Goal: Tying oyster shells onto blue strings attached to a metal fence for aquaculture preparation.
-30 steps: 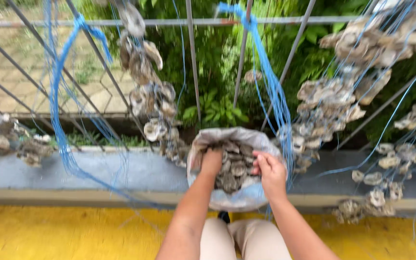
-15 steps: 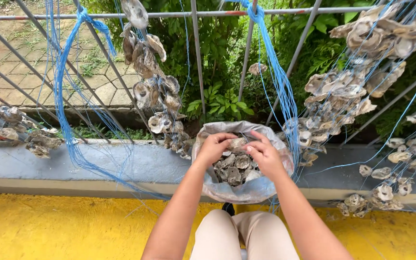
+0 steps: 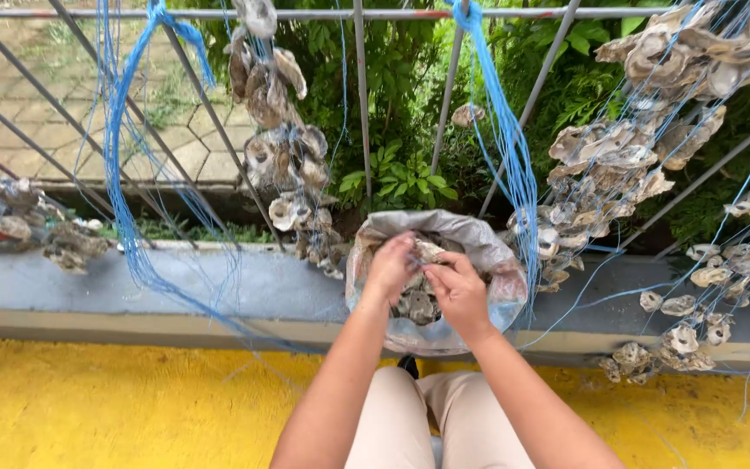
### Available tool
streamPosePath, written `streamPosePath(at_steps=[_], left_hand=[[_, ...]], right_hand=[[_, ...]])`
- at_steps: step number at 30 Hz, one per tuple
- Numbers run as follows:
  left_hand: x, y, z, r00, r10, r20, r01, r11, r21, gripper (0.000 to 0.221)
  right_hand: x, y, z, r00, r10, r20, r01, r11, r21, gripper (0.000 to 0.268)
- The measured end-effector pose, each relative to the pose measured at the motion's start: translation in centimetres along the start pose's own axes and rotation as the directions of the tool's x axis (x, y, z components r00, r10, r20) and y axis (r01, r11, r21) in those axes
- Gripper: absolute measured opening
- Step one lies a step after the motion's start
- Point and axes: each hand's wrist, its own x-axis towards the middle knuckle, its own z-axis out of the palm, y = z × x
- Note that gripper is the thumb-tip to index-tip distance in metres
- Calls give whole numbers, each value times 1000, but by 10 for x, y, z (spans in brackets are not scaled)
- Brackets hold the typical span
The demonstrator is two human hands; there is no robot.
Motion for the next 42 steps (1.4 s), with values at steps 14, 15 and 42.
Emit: streamPosePath(at_steps=[14,15,42], left_hand=[[92,-65,-48,973,222,-66,128,-277,952,23],[79,-59,-36,985,133,-112,158,-422,893,27],[-108,90,104,817,577,2,-407,573,711,25]], right_hand=[[-13,18,-13,934,352,60,-357,926,122,18],[-15,16,-14,928,366,62,-372,914,164,18],[17,-36,-18,897,440,37,-441,888,131,11]])
